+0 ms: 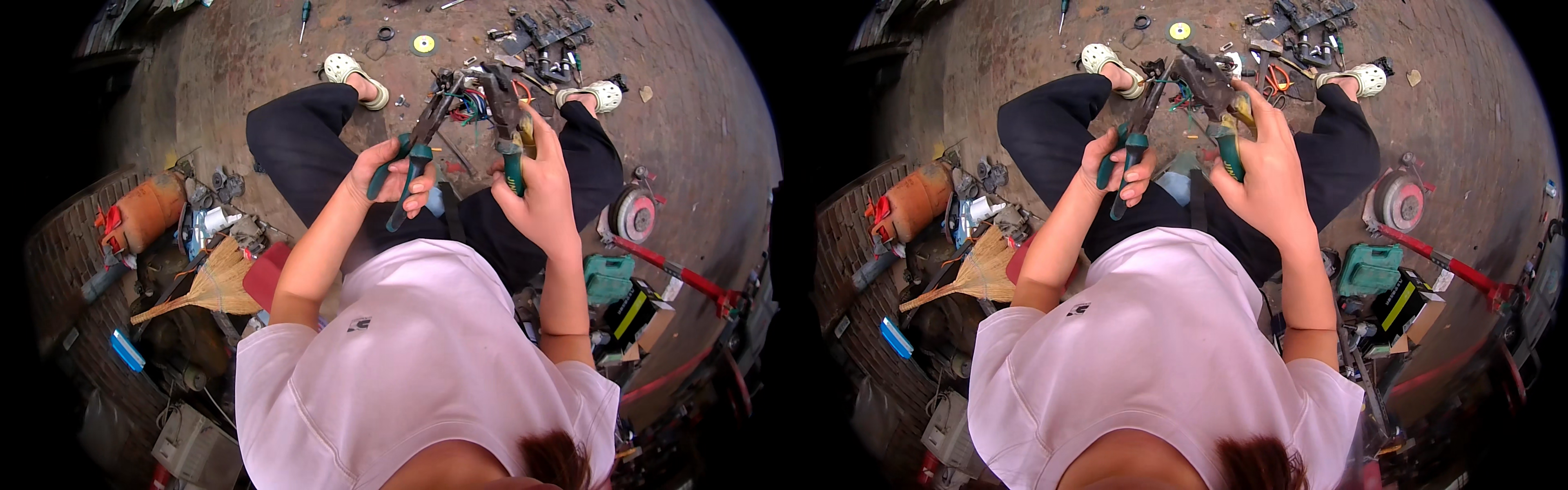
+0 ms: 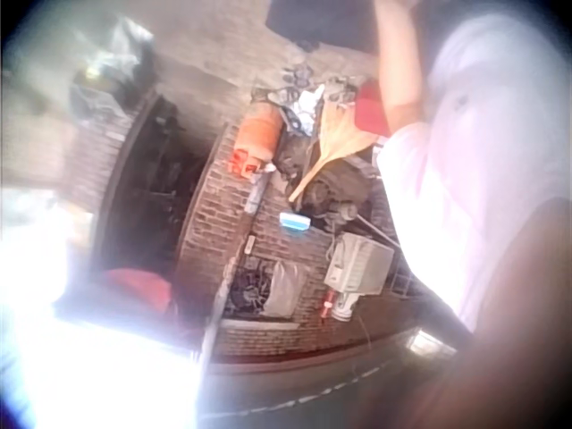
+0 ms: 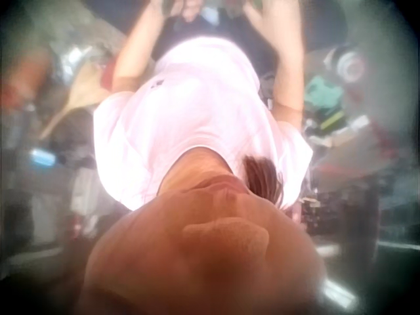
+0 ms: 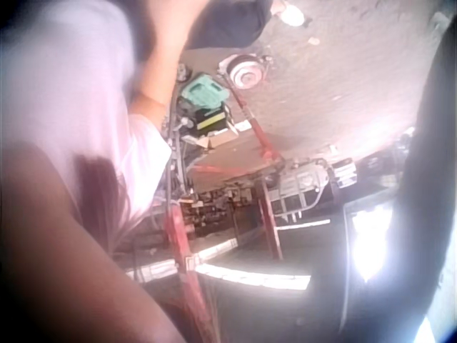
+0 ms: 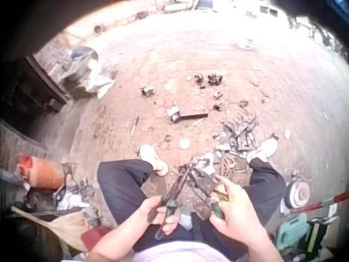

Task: The person sits on the floor and uses pliers to strip and cut wires from a small electronic component. They manipulate the wires and component with both hands, occasionally adjusting their grip and repositioning the item.

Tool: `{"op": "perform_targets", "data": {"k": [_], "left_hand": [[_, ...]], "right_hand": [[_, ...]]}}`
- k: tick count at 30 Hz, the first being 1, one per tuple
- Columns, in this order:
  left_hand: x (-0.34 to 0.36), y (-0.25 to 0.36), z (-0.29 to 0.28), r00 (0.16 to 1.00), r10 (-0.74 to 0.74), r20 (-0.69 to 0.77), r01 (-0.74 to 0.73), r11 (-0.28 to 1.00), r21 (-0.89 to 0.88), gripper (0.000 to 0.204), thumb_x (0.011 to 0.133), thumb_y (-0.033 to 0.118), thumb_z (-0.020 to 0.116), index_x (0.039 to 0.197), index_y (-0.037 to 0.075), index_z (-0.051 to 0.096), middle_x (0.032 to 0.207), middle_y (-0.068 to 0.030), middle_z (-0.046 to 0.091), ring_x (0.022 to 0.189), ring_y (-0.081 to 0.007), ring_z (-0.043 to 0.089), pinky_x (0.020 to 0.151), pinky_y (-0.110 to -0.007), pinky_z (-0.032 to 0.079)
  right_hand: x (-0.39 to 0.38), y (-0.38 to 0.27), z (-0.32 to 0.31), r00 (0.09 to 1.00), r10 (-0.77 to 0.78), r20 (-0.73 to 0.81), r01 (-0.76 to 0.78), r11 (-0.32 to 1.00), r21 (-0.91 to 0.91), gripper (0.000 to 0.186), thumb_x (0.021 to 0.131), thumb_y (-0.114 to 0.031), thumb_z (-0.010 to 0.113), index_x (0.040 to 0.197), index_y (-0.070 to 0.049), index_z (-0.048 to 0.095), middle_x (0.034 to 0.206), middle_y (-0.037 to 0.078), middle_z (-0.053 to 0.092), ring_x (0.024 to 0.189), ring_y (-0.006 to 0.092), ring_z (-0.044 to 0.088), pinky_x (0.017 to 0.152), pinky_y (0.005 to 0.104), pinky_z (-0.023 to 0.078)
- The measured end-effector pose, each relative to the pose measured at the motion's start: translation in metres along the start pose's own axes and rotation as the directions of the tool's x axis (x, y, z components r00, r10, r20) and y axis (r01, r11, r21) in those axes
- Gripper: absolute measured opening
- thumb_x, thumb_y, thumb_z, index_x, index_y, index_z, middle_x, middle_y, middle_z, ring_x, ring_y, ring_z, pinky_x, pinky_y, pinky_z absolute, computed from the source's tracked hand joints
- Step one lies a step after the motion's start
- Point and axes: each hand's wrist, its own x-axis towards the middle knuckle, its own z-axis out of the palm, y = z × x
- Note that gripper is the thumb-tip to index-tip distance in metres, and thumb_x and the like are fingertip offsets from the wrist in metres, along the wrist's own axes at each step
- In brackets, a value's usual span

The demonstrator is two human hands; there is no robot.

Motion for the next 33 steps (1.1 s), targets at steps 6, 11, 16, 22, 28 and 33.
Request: {"op": "perform_targets", "data": {"k": [6,11,16,22,28,33], "left_hand": [[-0.004,0.009,0.005,0.985,0.11,-0.131,-0.098,0.991,0.091,0.046,0.094,0.051,0.048,0.068,0.013,0.04,0.088,-0.013,0.048,0.073,-0.0303,0.059,0.067,-0.045,0.053],[0.011,0.012,0.025,0.912,0.246,-0.329,-0.033,0.843,0.537,0.039,0.095,0.044,0.05,0.075,0.01,0.046,0.098,-0.0149,0.055,0.082,-0.0295,0.061,0.078,-0.041,0.052],[0.021,0.006,0.03,0.77,0.391,-0.504,0.247,0.545,0.801,0.036,0.097,0.033,0.051,0.106,-0.001,0.059,0.097,-0.0083,0.062,0.089,-0.0179,0.062,0.083,-0.033,0.051],[0.028,-0.002,0.035,0.689,0.522,-0.503,0.417,0.283,0.864,0.029,0.094,0.029,0.058,0.09,0.0,0.061,0.077,-0.0023,0.063,0.073,-0.0095,0.058,0.067,-0.027,0.047],[0.032,-0.007,0.047,0.658,0.6,-0.455,0.476,0.138,0.869,0.029,0.091,0.028,0.062,0.079,0.002,0.057,0.067,-0.002,0.057,0.061,-0.0091,0.05,0.057,-0.028,0.042],[0.036,-0.009,0.044,0.663,0.669,-0.336,0.493,-0.053,0.868,0.032,0.089,0.028,0.063,0.076,0.0,0.053,0.063,-0.0063,0.052,0.058,-0.015,0.048,0.056,-0.032,0.04]], "right_hand": [[-0.015,0.01,0.008,0.979,0.1,0.175,-0.108,0.994,0.033,0.013,0.068,-0.004,0.061,0.077,0.005,0.064,0.135,0.021,0.046,0.11,0.037,0.05,0.098,0.0417,0.039],[-0.031,0.023,0.01,0.936,0.214,0.28,-0.316,0.859,0.402,0.02,0.07,-0.008,0.058,0.082,-0.001,0.071,0.131,0.021,0.049,0.114,0.0322,0.05,0.098,0.0379,0.039],[-0.035,0.032,0.002,0.86,0.183,0.476,-0.486,0.577,0.656,0.02,0.069,-0.009,0.057,0.078,0.002,0.07,0.126,0.017,0.053,0.117,0.0284,0.051,0.098,0.0358,0.039],[-0.029,0.024,0.012,0.908,0.175,0.382,-0.36,0.791,0.494,0.017,0.071,-0.008,0.056,0.077,0.0,0.07,0.125,0.016,0.054,0.119,0.0278,0.05,0.1,0.036,0.038],[-0.03,0.022,0.017,0.888,0.261,0.377,-0.424,0.783,0.456,0.015,0.073,-0.008,0.057,0.074,0.0,0.07,0.124,0.017,0.053,0.118,0.0285,0.051,0.099,0.0362,0.039],[-0.029,0.021,0.017,0.884,0.275,0.379,-0.448,0.732,0.513,0.014,0.075,-0.008,0.058,0.071,0.001,0.066,0.11,0.014,0.055,0.105,0.0236,0.053,0.092,0.0336,0.041]]}}
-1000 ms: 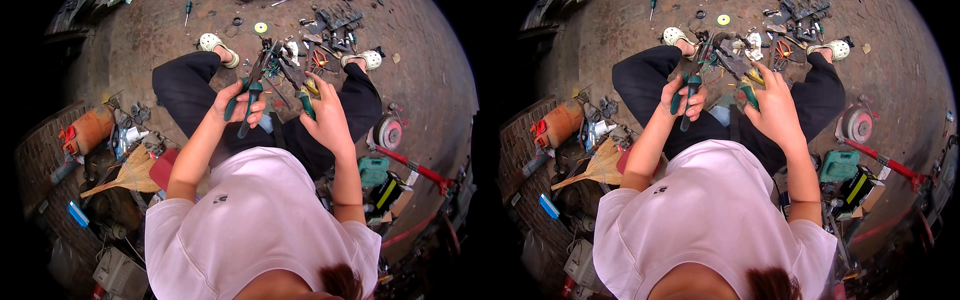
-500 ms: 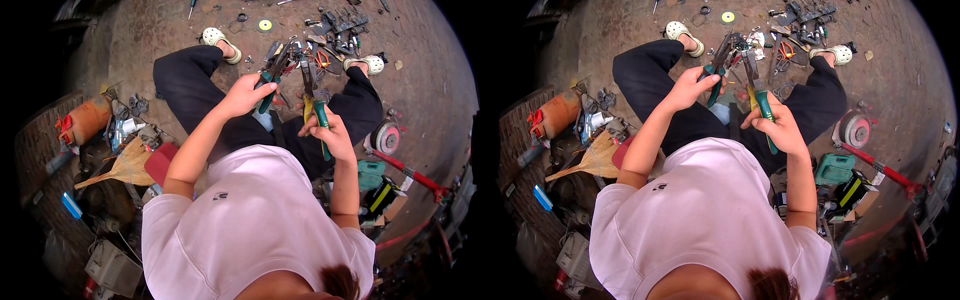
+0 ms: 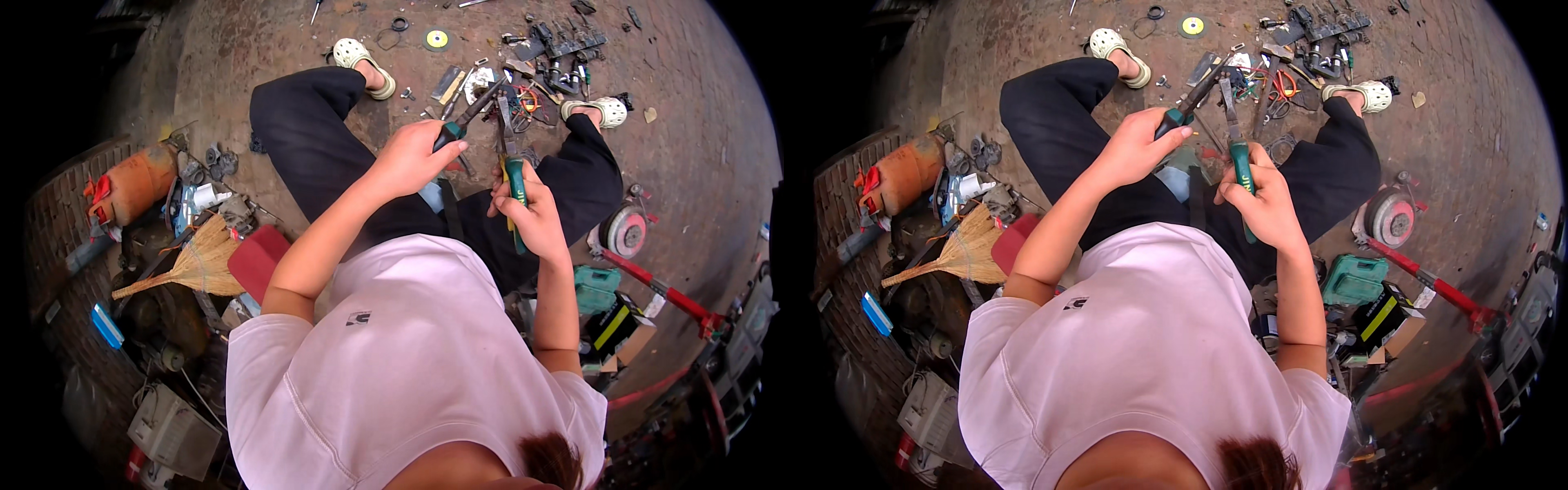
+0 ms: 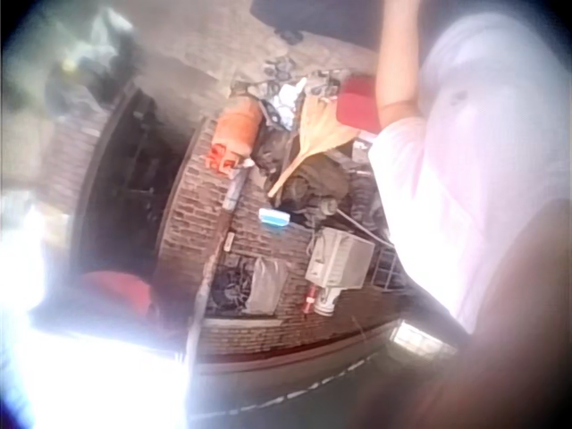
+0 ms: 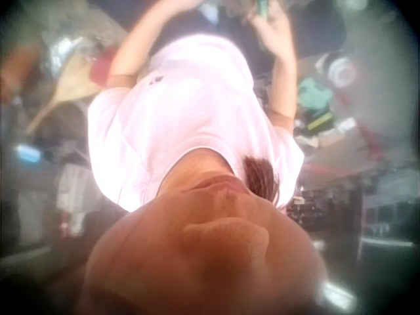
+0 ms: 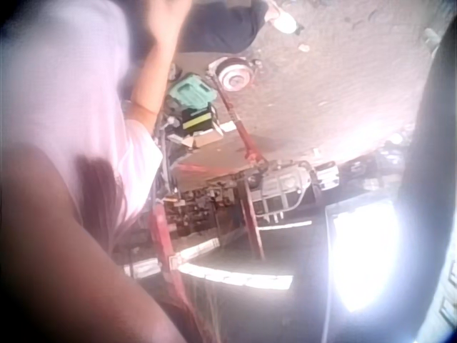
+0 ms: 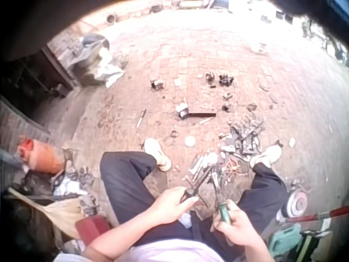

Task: The person sits on the floor and uses pliers to strip and cut wires from a small electronic component. They manipulate the wires and component with both hands, occasionally adjusting their grip and repositioning the item.

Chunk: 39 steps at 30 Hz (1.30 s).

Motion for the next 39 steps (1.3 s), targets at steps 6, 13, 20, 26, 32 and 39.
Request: {"op": "perform_targets", "data": {"k": [6,13,20,26,32,39], "left_hand": [[0.001,0.007,0.001,0.999,-0.017,-0.051,0.018,1.0,0.023,0.036,0.089,0.029,0.063,0.075,-0.002,0.051,0.063,-0.0115,0.05,0.058,-0.0223,0.047,0.057,-0.037,0.04],[-0.001,0.004,0.0,0.997,0.014,-0.071,-0.006,0.994,0.106,0.036,0.088,0.029,0.063,0.074,-0.002,0.051,0.066,-0.0137,0.052,0.06,-0.0278,0.05,0.059,-0.039,0.041],[-0.003,0.001,0.006,0.988,0.084,-0.126,-0.059,0.979,0.194,0.031,0.086,0.025,0.064,0.076,-0.002,0.054,0.071,-0.0173,0.054,0.068,-0.0376,0.055,0.062,-0.043,0.042],[0.0,-0.016,0.012,0.97,0.185,-0.155,-0.136,0.949,0.284,0.022,0.084,0.017,0.066,0.08,-0.002,0.057,0.073,-0.0172,0.054,0.07,-0.039,0.056,0.062,-0.044,0.044],[0.003,-0.028,-0.004,0.953,0.298,-0.06,-0.248,0.875,0.416,0.02,0.078,0.012,0.069,0.087,-0.002,0.057,0.093,-0.0158,0.063,0.08,-0.0359,0.062,0.068,-0.041,0.05],[0.026,-0.033,-0.039,0.808,0.566,0.165,-0.554,0.635,0.538,0.029,0.068,0.008,0.073,0.091,0.001,0.056,0.107,-0.0097,0.063,0.088,-0.0294,0.064,0.073,-0.037,0.054]], "right_hand": [[-0.001,0.005,0.004,1.0,-0.021,-0.003,0.021,1.0,0.019,0.014,0.075,-0.01,0.059,0.07,0.002,0.066,0.108,0.013,0.055,0.101,0.0216,0.054,0.092,0.0334,0.041],[0.003,0.003,0.006,1.0,-0.014,-0.003,0.014,1.0,-0.009,0.014,0.076,-0.01,0.059,0.071,0.002,0.063,0.1,0.011,0.054,0.099,0.0198,0.054,0.087,0.0332,0.042],[0.0,0.011,0.011,0.986,0.129,0.105,-0.16,0.911,0.381,0.016,0.075,-0.012,0.057,0.065,0.001,0.055,0.092,0.009,0.049,0.078,0.0139,0.046,0.066,0.0272,0.039],[-0.005,0.013,0.021,0.95,0.115,0.29,-0.312,0.359,0.88,0.021,0.073,-0.015,0.055,0.06,-0.003,0.045,0.085,0.006,0.038,0.066,0.0106,0.03,0.056,0.0229,0.032],[-0.015,0.026,0.022,0.928,-0.075,0.366,-0.363,0.046,0.931,0.031,0.076,-0.022,0.054,0.054,-0.005,0.04,0.092,0.006,0.032,0.067,0.0102,0.027,0.054,0.0202,0.029],[-0.03,0.039,0.02,0.889,-0.217,0.404,-0.428,-0.073,0.901,0.032,0.077,-0.024,0.054,0.054,-0.006,0.041,0.093,0.005,0.032,0.068,0.0102,0.027,0.053,0.0208,0.028]]}}
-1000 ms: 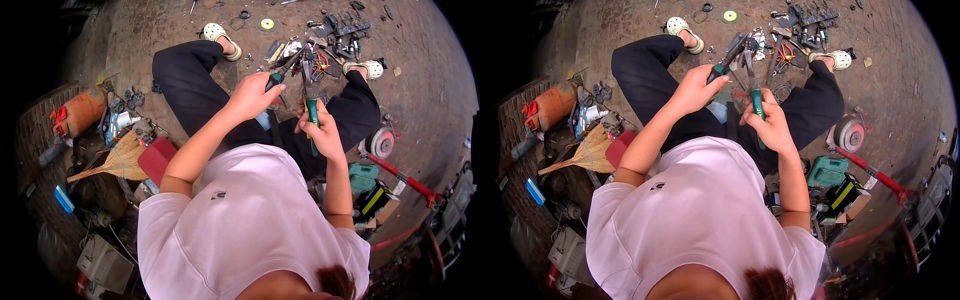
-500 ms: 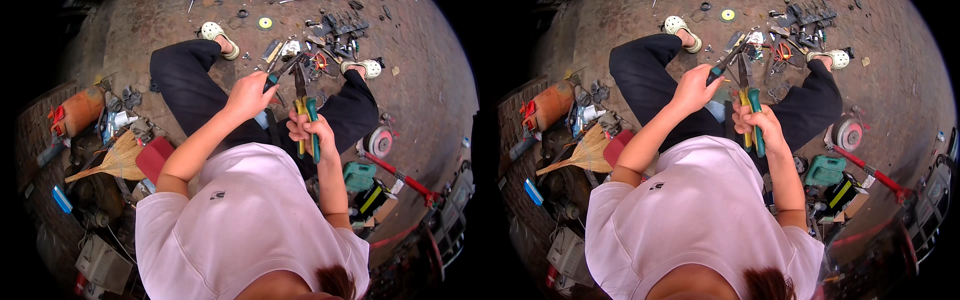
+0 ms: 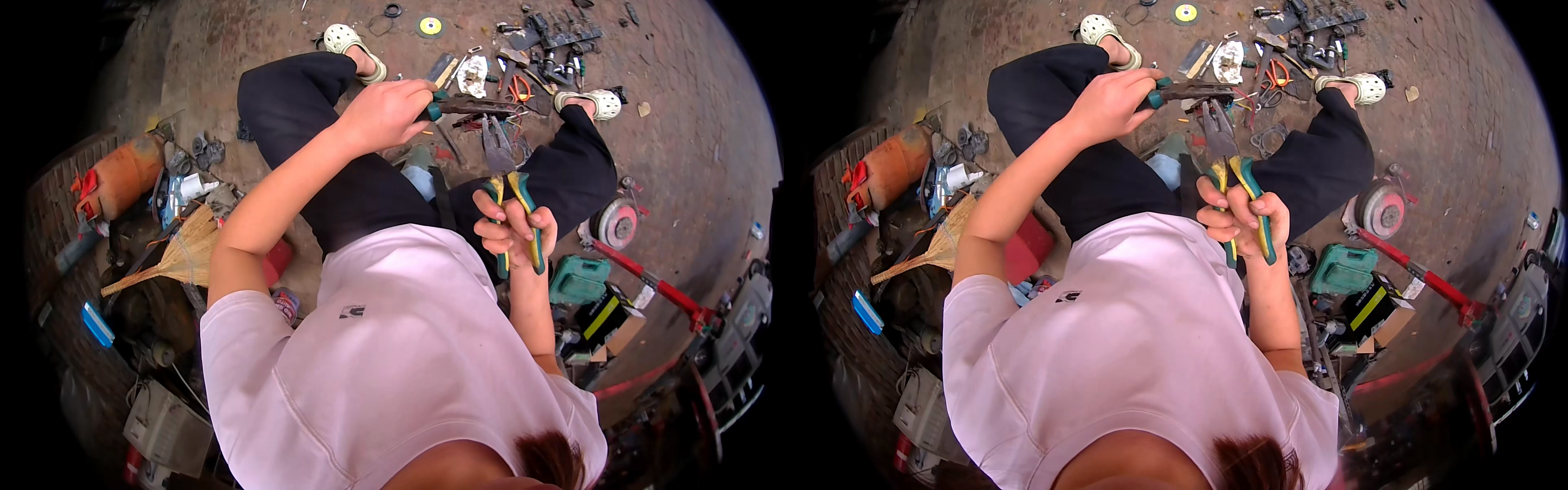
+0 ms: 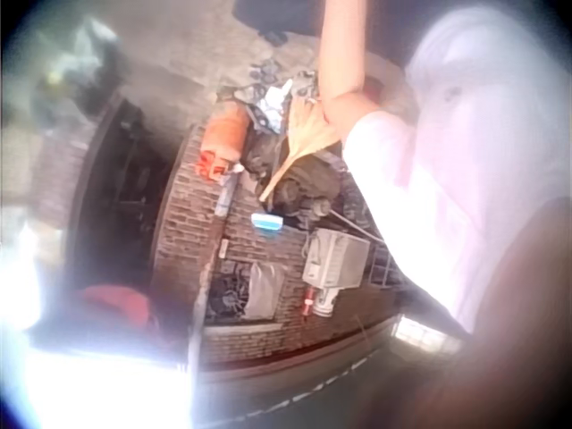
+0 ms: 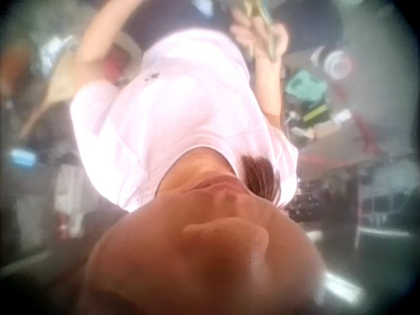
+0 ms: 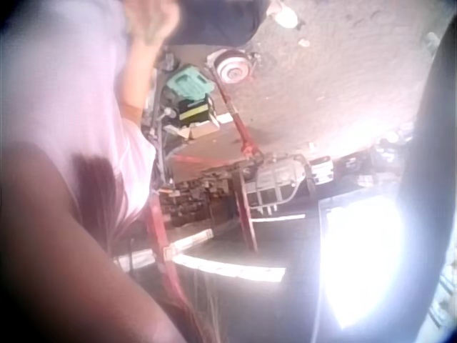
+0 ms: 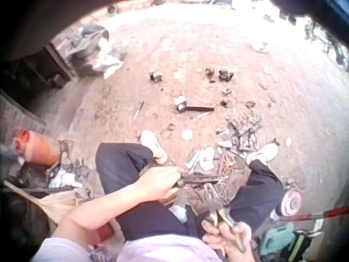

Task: The person sits on the floor and uses pliers to strip and cut wires from a small electronic component. They manipulate the wires and component with both hands, occasionally adjusting their grip and repositioning the item.

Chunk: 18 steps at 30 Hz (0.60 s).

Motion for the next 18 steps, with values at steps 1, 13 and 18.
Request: {"op": "perform_targets", "data": {"k": [1,13,18], "left_hand": [[0.004,-0.005,-0.006,0.998,0.061,0.008,-0.061,0.998,0.027,0.032,0.065,0.008,0.074,0.09,0.001,0.055,0.109,-0.0094,0.062,0.09,-0.0281,0.063,0.074,-0.036,0.053],[0.025,-0.009,-0.028,0.865,-0.102,0.491,0.092,0.995,0.044,0.029,0.081,0.028,0.066,0.084,0.0,0.059,0.091,-0.0134,0.059,0.083,-0.0328,0.061,0.072,-0.04,0.049],[0.015,-0.007,-0.013,0.794,-0.182,0.581,0.382,0.892,-0.243,0.035,0.08,0.029,0.068,0.089,-0.004,0.06,0.089,-0.0153,0.056,0.086,-0.0321,0.058,0.077,-0.039,0.046]], "right_hand": [[-0.002,0.0,0.0,1.0,-0.001,0.001,0.001,1.0,-0.002,0.032,0.076,-0.025,0.055,0.054,-0.006,0.041,0.093,0.005,0.032,0.066,0.0102,0.026,0.052,0.0206,0.027],[0.002,-0.01,0.009,0.767,-0.264,-0.585,-0.273,0.691,-0.67,0.01,0.074,-0.006,0.056,0.067,0.001,0.054,0.09,0.005,0.046,0.062,0.0099,0.043,0.056,0.0249,0.036],[-0.004,-0.031,0.001,0.782,-0.403,-0.475,-0.474,0.11,-0.874,0.006,0.076,-0.006,0.056,0.075,0.001,0.055,0.077,0.002,0.047,0.061,0.0087,0.047,0.056,0.0244,0.038]]}}
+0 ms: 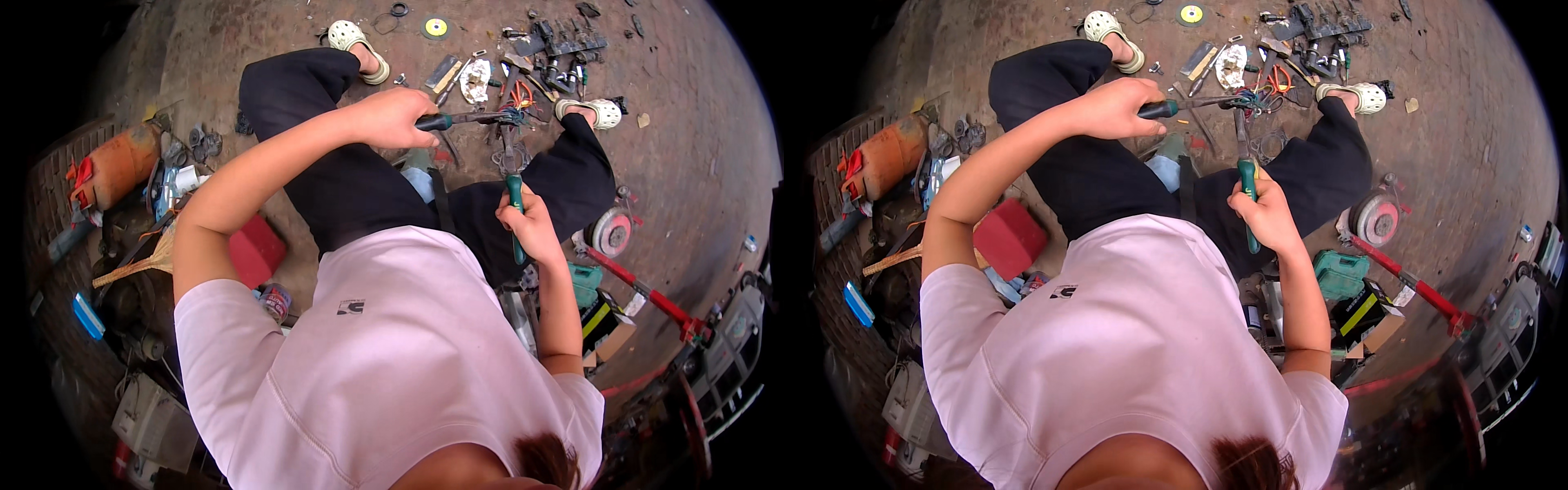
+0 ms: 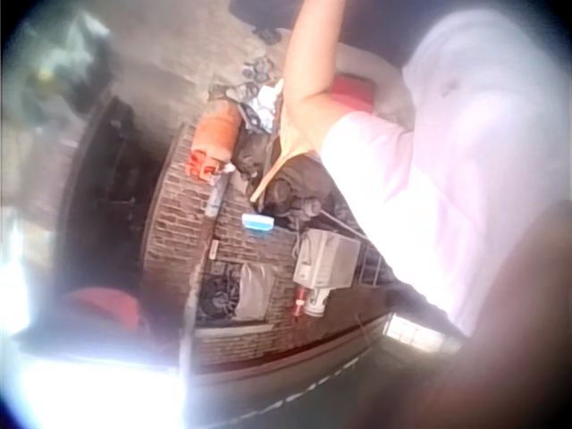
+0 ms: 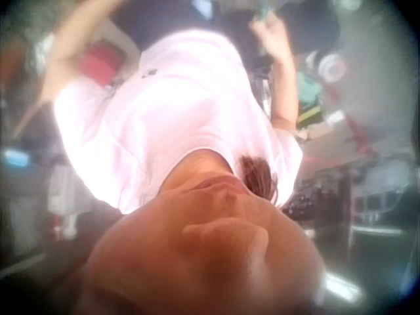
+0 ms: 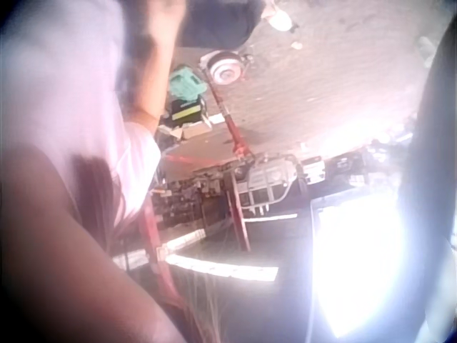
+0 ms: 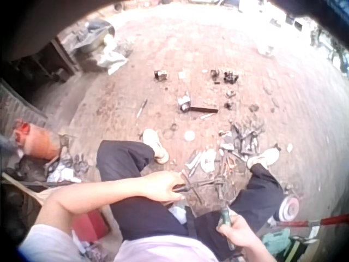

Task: The person sits on the floor and uses pliers to strip and cut wires from a small electronic component. They manipulate the wires and component with both hands, occasionally adjusting their grip and repositioning the item.

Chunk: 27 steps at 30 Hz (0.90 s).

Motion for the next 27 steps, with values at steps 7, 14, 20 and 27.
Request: {"op": "perform_targets", "data": {"k": [7,14,20,27], "left_hand": [[-0.002,-0.006,0.01,0.994,0.069,-0.082,-0.085,0.974,-0.211,0.034,0.079,0.024,0.072,0.097,-0.002,0.064,0.119,-0.0139,0.053,0.113,-0.0278,0.05,0.094,-0.034,0.041],[0.0,-0.009,0.017,0.998,0.068,-0.013,-0.06,0.763,-0.644,0.021,0.073,0.017,0.071,0.079,0.0,0.06,0.136,-0.01,0.048,0.113,-0.0206,0.051,0.097,-0.034,0.036],[0.013,0.008,0.019,0.972,0.189,0.136,0.047,0.414,-0.909,0.03,0.062,0.033,0.068,0.064,0.007,0.052,0.103,-0.0081,0.053,0.093,-0.013,0.05,0.082,-0.027,0.035],[0.035,0.016,0.043,0.996,0.058,0.07,0.041,0.402,-0.915,0.035,0.071,0.034,0.068,0.062,0.003,0.055,0.105,-0.009,0.049,0.102,-0.0182,0.05,0.095,-0.028,0.036]], "right_hand": [[0.003,-0.023,-0.023,0.988,0.145,0.051,-0.147,0.989,0.034,0.012,0.078,-0.011,0.056,0.071,-0.001,0.056,0.063,0.002,0.048,0.057,0.0102,0.047,0.055,0.0251,0.038],[-0.005,-0.03,-0.031,0.971,0.21,0.115,-0.232,0.942,0.242,0.01,0.077,-0.01,0.055,0.073,-0.002,0.056,0.062,0.001,0.048,0.057,0.0097,0.046,0.055,0.0247,0.037],[-0.018,-0.047,-0.04,0.964,0.233,0.13,-0.265,0.888,0.376,0.007,0.076,-0.009,0.055,0.074,-0.002,0.057,0.064,0.0,0.047,0.056,0.0096,0.045,0.054,0.0249,0.037],[-0.03,-0.055,-0.05,0.969,0.229,0.096,-0.248,0.912,0.327,0.008,0.074,-0.009,0.057,0.078,-0.002,0.058,0.083,0.004,0.05,0.057,0.0088,0.044,0.053,0.024,0.038]]}}
